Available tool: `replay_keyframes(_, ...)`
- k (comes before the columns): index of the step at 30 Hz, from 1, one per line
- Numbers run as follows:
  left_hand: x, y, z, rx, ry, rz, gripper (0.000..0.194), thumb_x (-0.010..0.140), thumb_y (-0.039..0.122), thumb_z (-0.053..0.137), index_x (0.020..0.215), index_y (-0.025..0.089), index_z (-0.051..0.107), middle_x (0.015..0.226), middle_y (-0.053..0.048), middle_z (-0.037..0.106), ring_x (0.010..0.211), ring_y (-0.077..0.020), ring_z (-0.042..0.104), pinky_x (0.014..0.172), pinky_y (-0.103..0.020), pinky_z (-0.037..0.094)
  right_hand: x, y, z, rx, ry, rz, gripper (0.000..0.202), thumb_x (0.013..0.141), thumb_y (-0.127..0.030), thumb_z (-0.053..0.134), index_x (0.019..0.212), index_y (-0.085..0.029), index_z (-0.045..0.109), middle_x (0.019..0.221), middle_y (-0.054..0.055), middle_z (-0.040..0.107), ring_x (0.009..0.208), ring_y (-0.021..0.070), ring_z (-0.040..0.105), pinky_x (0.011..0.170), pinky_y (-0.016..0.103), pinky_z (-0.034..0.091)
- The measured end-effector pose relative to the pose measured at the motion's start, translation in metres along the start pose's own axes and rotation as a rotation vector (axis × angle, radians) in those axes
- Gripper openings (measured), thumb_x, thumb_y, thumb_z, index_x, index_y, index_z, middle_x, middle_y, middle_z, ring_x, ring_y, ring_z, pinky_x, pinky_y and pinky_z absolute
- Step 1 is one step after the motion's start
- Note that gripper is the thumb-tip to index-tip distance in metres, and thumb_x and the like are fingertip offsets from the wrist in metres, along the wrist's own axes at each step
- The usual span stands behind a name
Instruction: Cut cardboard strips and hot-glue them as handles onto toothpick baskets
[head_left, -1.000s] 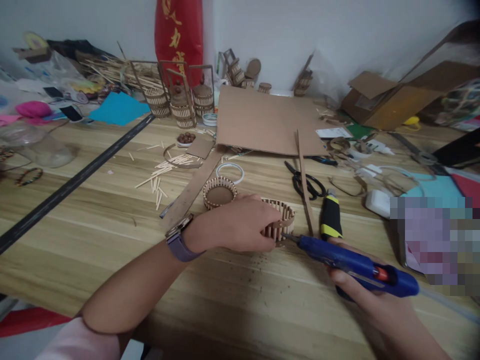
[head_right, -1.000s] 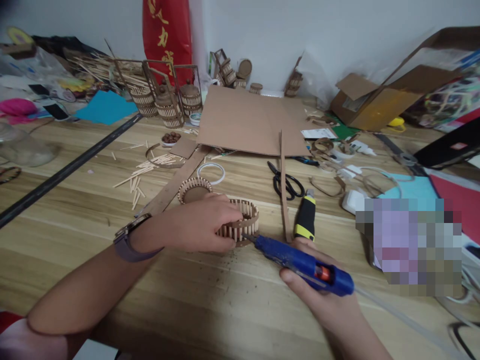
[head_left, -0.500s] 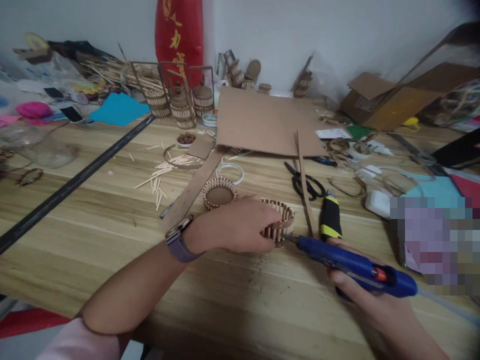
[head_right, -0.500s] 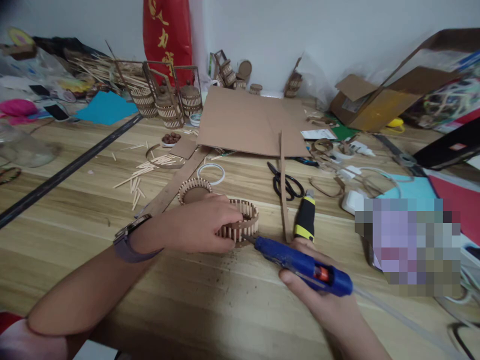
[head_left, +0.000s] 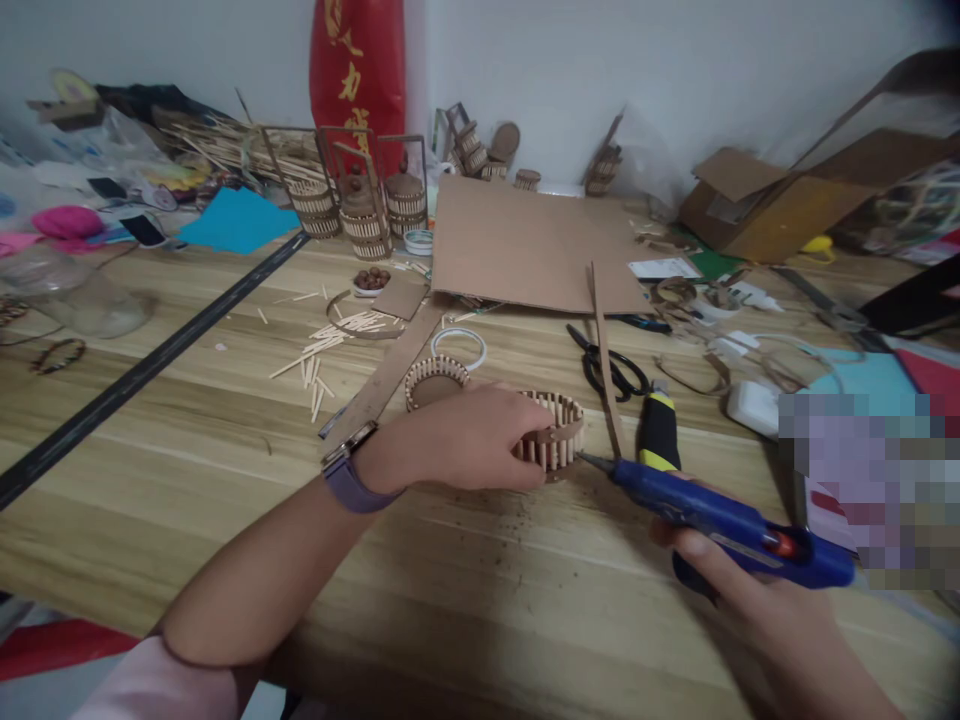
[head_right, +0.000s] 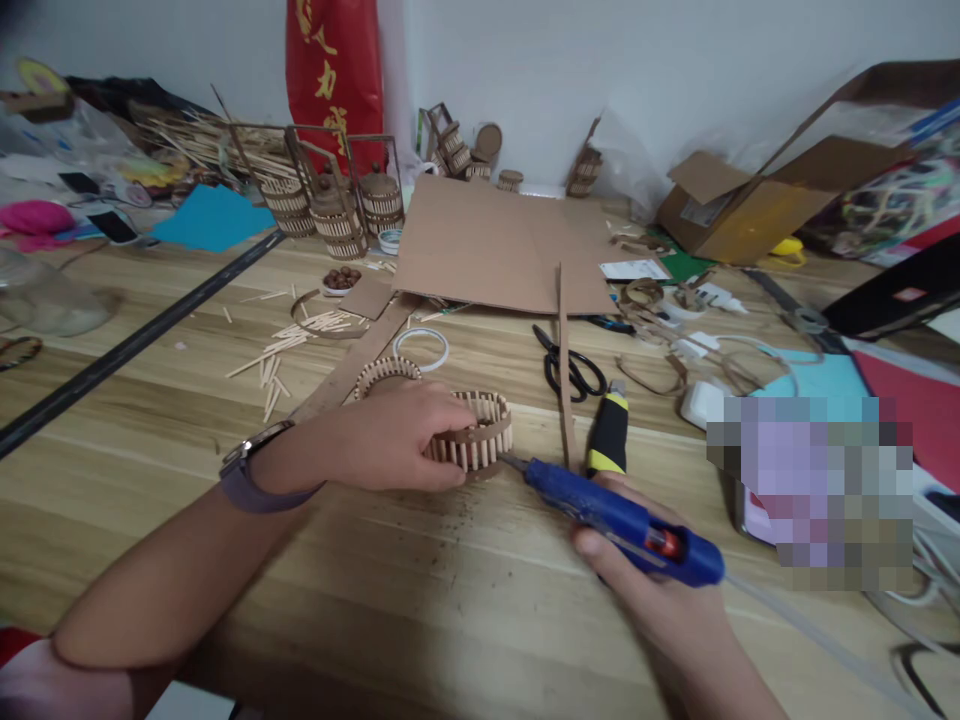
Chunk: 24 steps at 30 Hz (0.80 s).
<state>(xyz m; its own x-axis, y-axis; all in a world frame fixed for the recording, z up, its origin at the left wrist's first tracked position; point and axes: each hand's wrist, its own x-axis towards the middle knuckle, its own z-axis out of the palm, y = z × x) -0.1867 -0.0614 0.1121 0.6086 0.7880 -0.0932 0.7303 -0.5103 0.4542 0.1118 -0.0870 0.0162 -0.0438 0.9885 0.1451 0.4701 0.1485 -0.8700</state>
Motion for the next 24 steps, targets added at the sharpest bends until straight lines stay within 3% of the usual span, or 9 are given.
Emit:
replay_keyframes(2, -0.001, -0.001, -0.003, -0.006, 0.004, -0.028, 0.019, 0.084, 0.029, 0.067, 0.074, 0.020, 0.054, 0.083, -0.001, 0.065, 0.079, -0.0175, 0.058, 0.069, -0.029, 0.037, -0.002, 0.001, -0.001, 0.033, 0.013, 0.018, 0.038, 0.071, -0.061, 0.080, 0.089, -0.028, 0.077, 0.077, 0.005, 0.075, 0.079, 0.0298, 0.074, 0.076, 0.039, 0.063)
replay_keyframes(4, -0.002, -0.002, -0.006, -0.012, 0.006, -0.046, 0.017, 0.084, 0.028, 0.067, 0.075, 0.019, 0.054, 0.084, 0.000, 0.065, 0.079, -0.0169, 0.058, 0.068, -0.028, 0.036, 0.000, -0.003, -0.002, 0.023, -0.073, -0.046, 0.034, 0.073, -0.060, 0.078, 0.084, -0.027, 0.078, 0.084, 0.007, 0.078, 0.076, 0.0282, 0.073, 0.073, 0.037, 0.063)
replay_keyframes(8, -0.003, -0.001, -0.008, -0.048, 0.004, -0.064, 0.018, 0.084, 0.027, 0.066, 0.075, 0.019, 0.053, 0.083, 0.000, 0.063, 0.078, -0.0161, 0.056, 0.067, -0.028, 0.036, 0.007, -0.013, -0.002, -0.014, -0.278, -0.186, 0.031, 0.079, -0.056, 0.074, 0.068, -0.028, 0.074, 0.068, 0.004, 0.073, 0.063, 0.0237, 0.069, 0.068, 0.034, 0.062)
replay_keyframes(13, -0.003, 0.001, -0.008, -0.074, 0.003, -0.083, 0.018, 0.084, 0.026, 0.065, 0.075, 0.019, 0.052, 0.081, 0.001, 0.061, 0.075, -0.0152, 0.054, 0.065, -0.028, 0.035, 0.008, -0.013, -0.001, -0.036, -0.239, -0.239, 0.028, 0.080, -0.056, 0.075, 0.075, -0.028, 0.076, 0.075, 0.003, 0.076, 0.068, 0.0240, 0.072, 0.077, 0.036, 0.063)
replay_keyframes(19, -0.003, 0.001, -0.008, -0.077, -0.008, -0.073, 0.015, 0.084, 0.026, 0.065, 0.077, 0.019, 0.054, 0.085, 0.000, 0.064, 0.080, -0.0163, 0.057, 0.069, -0.027, 0.038, 0.010, -0.011, -0.002, -0.077, -0.274, -0.300, 0.028, 0.083, -0.054, 0.073, 0.070, -0.029, 0.075, 0.079, 0.003, 0.078, 0.074, 0.0260, 0.075, 0.089, 0.040, 0.062)
replay_keyframes(24, -0.003, 0.002, -0.009, -0.086, -0.012, -0.073, 0.017, 0.085, 0.027, 0.065, 0.076, 0.019, 0.052, 0.083, 0.000, 0.063, 0.078, -0.0161, 0.057, 0.067, -0.027, 0.037, 0.011, 0.005, -0.007, -0.117, -0.253, -0.314, 0.020, 0.081, -0.048, 0.077, 0.088, -0.030, 0.082, 0.098, 0.004, 0.082, 0.102, 0.0316, 0.077, 0.093, 0.039, 0.062)
